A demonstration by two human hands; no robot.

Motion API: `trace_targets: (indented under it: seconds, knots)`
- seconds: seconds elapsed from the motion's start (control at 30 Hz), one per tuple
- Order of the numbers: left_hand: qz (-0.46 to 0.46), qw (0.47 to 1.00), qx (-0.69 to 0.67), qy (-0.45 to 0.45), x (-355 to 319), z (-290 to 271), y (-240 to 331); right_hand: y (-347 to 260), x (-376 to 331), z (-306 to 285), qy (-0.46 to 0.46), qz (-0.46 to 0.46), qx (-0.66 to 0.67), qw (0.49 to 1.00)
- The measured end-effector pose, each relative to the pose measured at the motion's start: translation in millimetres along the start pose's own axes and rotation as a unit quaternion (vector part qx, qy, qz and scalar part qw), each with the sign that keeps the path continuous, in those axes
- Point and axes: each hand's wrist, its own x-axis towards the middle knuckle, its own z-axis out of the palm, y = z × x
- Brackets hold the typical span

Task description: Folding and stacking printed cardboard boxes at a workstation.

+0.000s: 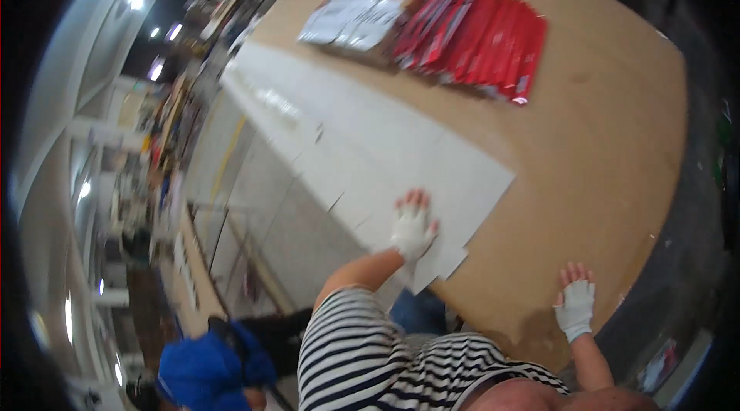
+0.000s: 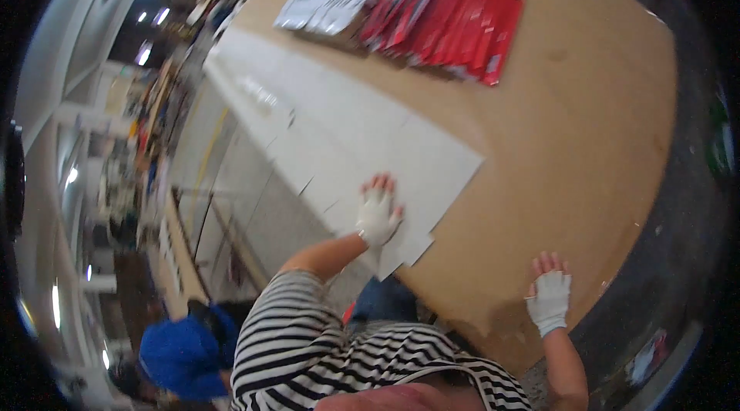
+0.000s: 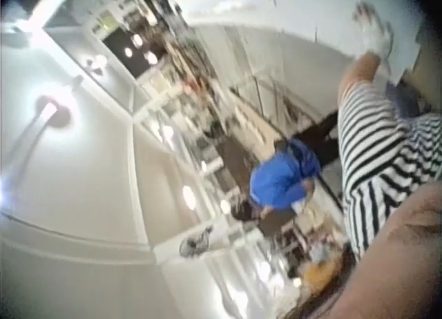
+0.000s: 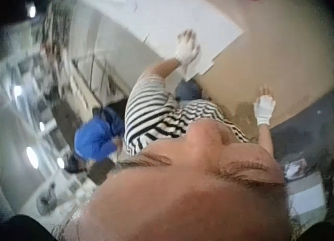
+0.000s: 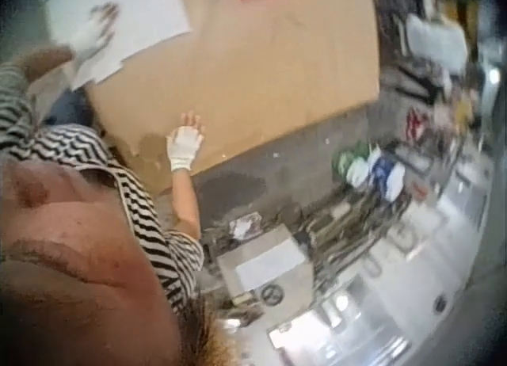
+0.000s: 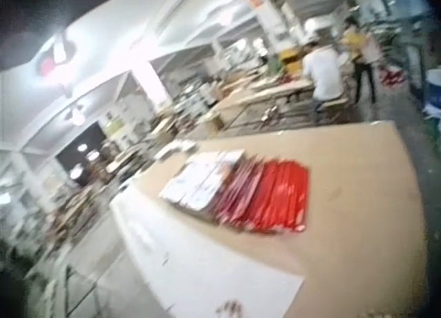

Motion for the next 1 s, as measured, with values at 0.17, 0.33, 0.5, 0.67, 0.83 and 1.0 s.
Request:
trace_targets:
  seconds: [0.17, 0.33, 0.5, 0.67, 0.83, 1.0]
  knots:
    - [0.003, 0.999, -0.01, 0.04, -14, 16, -10, -1, -3, 13, 0.047, 0.015, 0.002, 0.999]
    - [0.015, 0.998, -0.032, 0.058, -27, 24, -19, -27, 3, 46, 0.121, 0.056, -0.004, 0.991]
    - [0.047, 0.996, -0.041, 0.064, -19, 32, -22, -194, 72, 55, 0.153, -0.185, 0.126, 0.963]
    - [0.088, 0.991, -0.103, 0.025, -6, 16, -19, -286, 99, 54, 0.154, -0.172, 0.01, 0.973]
    - [0.182, 0.955, -0.228, 0.046, 6, 4, -111, -289, 111, 76, 0.178, -0.188, -0.031, 0.965]
    - [0.186, 0.975, -0.072, -0.096, -8, -58, -183, -287, 109, 59, 0.113, -0.15, 0.092, 0.978]
